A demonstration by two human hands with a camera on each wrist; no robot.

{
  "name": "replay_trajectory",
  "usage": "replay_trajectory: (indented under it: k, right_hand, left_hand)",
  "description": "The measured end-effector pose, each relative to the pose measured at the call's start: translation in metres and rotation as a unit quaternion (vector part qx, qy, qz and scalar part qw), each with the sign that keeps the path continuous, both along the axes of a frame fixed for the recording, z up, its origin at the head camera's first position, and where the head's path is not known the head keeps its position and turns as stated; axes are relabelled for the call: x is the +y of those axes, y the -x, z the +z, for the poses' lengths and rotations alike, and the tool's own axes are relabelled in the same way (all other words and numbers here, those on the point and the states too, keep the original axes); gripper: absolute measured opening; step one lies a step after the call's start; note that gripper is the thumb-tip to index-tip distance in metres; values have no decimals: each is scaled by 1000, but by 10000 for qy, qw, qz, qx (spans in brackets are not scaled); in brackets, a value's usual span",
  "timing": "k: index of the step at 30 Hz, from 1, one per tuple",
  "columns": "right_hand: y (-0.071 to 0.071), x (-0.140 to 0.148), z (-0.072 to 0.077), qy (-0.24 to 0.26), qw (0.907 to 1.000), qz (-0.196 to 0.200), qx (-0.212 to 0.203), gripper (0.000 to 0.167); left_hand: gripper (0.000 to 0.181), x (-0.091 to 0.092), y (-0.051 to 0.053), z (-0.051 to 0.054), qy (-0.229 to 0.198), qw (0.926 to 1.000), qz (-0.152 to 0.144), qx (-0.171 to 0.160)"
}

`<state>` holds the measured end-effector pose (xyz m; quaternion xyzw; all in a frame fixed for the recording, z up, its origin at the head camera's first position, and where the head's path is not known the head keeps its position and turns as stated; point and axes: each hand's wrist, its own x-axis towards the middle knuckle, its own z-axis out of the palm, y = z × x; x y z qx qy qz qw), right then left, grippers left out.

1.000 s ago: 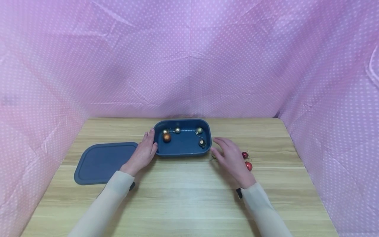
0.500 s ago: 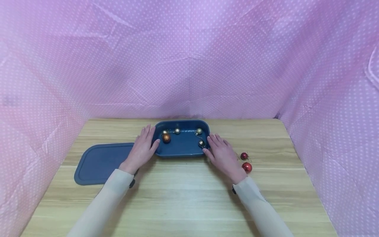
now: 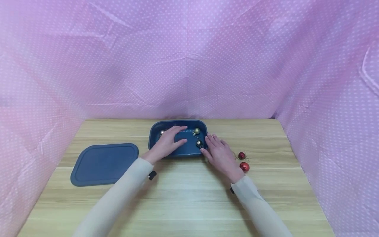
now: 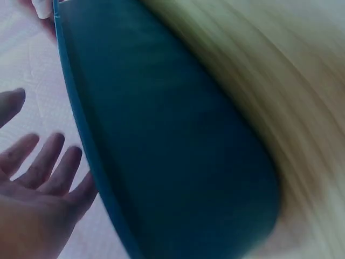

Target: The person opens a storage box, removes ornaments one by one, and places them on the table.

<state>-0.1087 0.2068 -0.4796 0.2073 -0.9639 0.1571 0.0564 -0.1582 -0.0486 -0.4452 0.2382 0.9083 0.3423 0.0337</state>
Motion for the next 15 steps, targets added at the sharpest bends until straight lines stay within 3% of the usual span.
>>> replay_trajectory:
  k: [4, 9, 15]
  right_hand:
    - [1, 0, 1, -2, 10000, -1, -14, 65]
    - [2, -1, 2, -8, 9999, 55, 83, 64]
    - [2, -2, 0, -31, 9998, 111, 153, 64]
  left_hand:
    - [50, 14, 13, -1, -188, 9977, -332, -563]
    - [45, 26, 26, -6, -410, 9892, -643, -1250]
    - [42, 33, 37, -17, -526, 9772, -653, -1952]
